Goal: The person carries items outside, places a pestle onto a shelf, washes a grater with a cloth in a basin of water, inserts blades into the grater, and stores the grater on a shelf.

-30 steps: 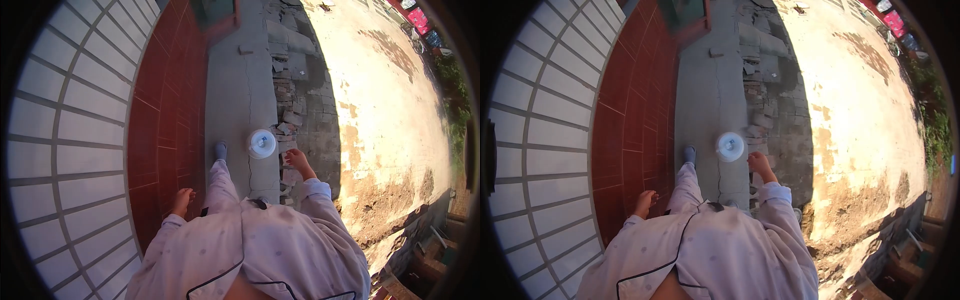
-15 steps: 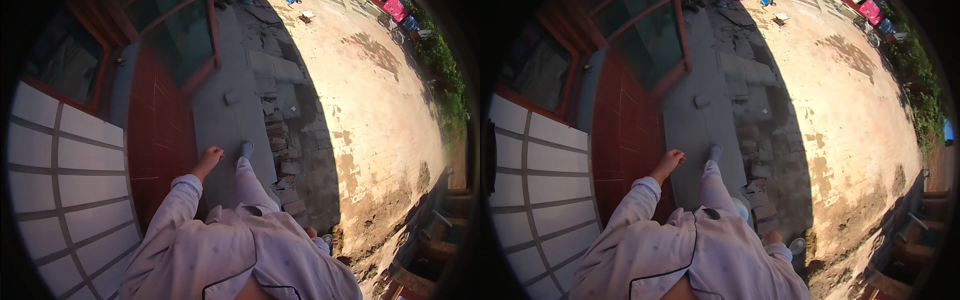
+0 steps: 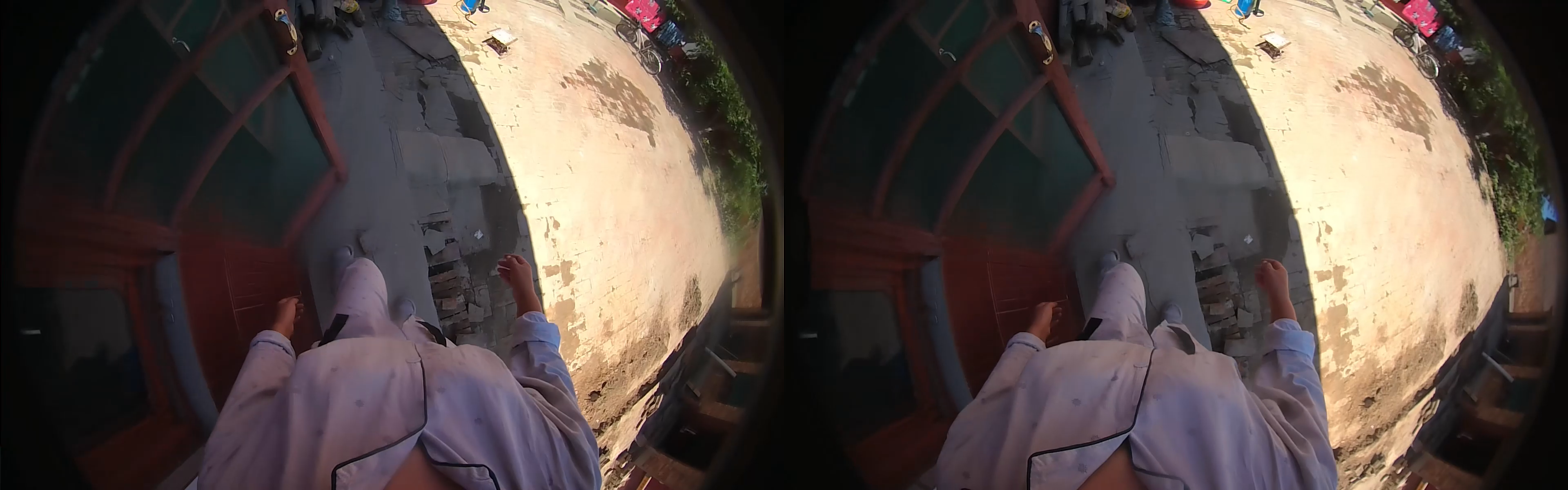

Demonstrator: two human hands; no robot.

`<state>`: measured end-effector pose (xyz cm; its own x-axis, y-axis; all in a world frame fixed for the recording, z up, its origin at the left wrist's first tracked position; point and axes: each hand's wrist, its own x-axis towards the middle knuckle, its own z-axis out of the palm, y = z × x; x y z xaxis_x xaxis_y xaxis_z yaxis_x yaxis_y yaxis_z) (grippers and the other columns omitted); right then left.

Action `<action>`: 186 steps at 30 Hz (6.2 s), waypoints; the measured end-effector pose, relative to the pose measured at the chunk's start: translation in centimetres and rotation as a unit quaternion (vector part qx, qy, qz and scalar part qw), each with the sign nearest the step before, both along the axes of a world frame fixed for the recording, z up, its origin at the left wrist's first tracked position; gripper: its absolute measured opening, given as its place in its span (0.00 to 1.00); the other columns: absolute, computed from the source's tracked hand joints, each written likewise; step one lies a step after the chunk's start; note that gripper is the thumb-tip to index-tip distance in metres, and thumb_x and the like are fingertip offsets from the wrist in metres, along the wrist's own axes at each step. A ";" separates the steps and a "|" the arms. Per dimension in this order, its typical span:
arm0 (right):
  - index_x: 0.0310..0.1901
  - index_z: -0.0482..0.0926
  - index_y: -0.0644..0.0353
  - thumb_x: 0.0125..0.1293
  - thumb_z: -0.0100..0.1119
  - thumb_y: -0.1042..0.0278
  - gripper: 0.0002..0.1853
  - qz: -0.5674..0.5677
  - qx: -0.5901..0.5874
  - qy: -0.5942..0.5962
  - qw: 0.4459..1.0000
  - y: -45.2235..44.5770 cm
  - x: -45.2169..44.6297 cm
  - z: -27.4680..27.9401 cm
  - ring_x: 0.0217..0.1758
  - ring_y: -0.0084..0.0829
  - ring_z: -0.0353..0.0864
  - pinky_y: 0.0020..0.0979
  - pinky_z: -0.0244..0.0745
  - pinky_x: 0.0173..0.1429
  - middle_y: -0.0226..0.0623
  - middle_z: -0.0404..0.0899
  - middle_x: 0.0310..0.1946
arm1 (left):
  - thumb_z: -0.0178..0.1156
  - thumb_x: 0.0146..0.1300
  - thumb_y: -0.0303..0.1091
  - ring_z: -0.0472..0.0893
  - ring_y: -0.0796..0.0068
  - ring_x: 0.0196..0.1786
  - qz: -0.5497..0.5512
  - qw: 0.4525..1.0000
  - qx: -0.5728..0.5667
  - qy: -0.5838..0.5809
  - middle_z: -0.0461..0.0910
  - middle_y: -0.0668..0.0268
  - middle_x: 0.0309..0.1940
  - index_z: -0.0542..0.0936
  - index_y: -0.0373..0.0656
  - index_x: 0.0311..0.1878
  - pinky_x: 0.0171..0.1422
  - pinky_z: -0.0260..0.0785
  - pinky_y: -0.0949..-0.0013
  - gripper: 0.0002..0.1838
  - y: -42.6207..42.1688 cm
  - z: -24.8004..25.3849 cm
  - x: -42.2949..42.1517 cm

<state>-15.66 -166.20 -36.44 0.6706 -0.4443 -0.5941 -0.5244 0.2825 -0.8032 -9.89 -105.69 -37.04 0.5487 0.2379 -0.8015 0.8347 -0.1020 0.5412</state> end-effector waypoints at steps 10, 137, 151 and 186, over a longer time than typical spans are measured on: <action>0.47 0.74 0.57 0.65 0.50 0.63 0.12 -0.044 0.043 -0.019 0.998 3.9 42.6 -0.3 0.32 0.29 0.80 0.29 0.76 0.35 0.36 0.80 0.35 | 0.57 0.63 0.32 0.79 0.74 0.40 -0.179 0.875 -0.065 -0.444 0.79 0.65 0.36 0.75 0.40 0.43 0.45 0.71 0.72 0.08 -16.2 1.5 49.7; 0.45 0.74 0.63 0.63 0.49 0.64 0.14 0.974 -0.062 0.050 0.213 212.3 76.5 1.1 0.35 0.34 0.81 0.31 0.77 0.38 0.42 0.81 0.37 | 0.51 0.61 0.38 0.80 0.73 0.32 0.993 0.085 -0.011 -0.086 0.81 0.67 0.31 0.75 0.46 0.43 0.35 0.69 0.67 0.11 107.5 0.3 38.4; 0.40 0.76 0.60 0.65 0.54 0.67 0.07 0.998 0.055 -0.015 -0.016 231.0 49.6 9.2 0.24 0.24 0.78 0.24 0.76 0.30 0.32 0.77 0.23 | 0.57 0.60 0.34 0.76 0.79 0.33 0.942 0.089 0.310 -0.089 0.78 0.66 0.30 0.76 0.38 0.43 0.35 0.67 0.74 0.12 126.1 12.4 29.5; 0.42 0.75 0.65 0.66 0.53 0.67 0.10 0.933 0.034 -0.052 -0.355 230.8 25.1 13.2 0.32 0.26 0.79 0.26 0.76 0.38 0.38 0.80 0.29 | 0.74 0.42 0.38 0.78 0.65 0.46 0.874 -0.086 0.478 0.026 0.79 0.56 0.41 0.74 0.33 0.46 0.51 0.71 0.66 0.30 136.4 22.4 -7.6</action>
<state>9.43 64.59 -23.25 -0.8520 -0.0725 -0.5185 0.4972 0.1981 -0.8447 -17.52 30.73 -14.66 -0.9142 -0.4049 0.0171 -0.0099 0.0644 0.9979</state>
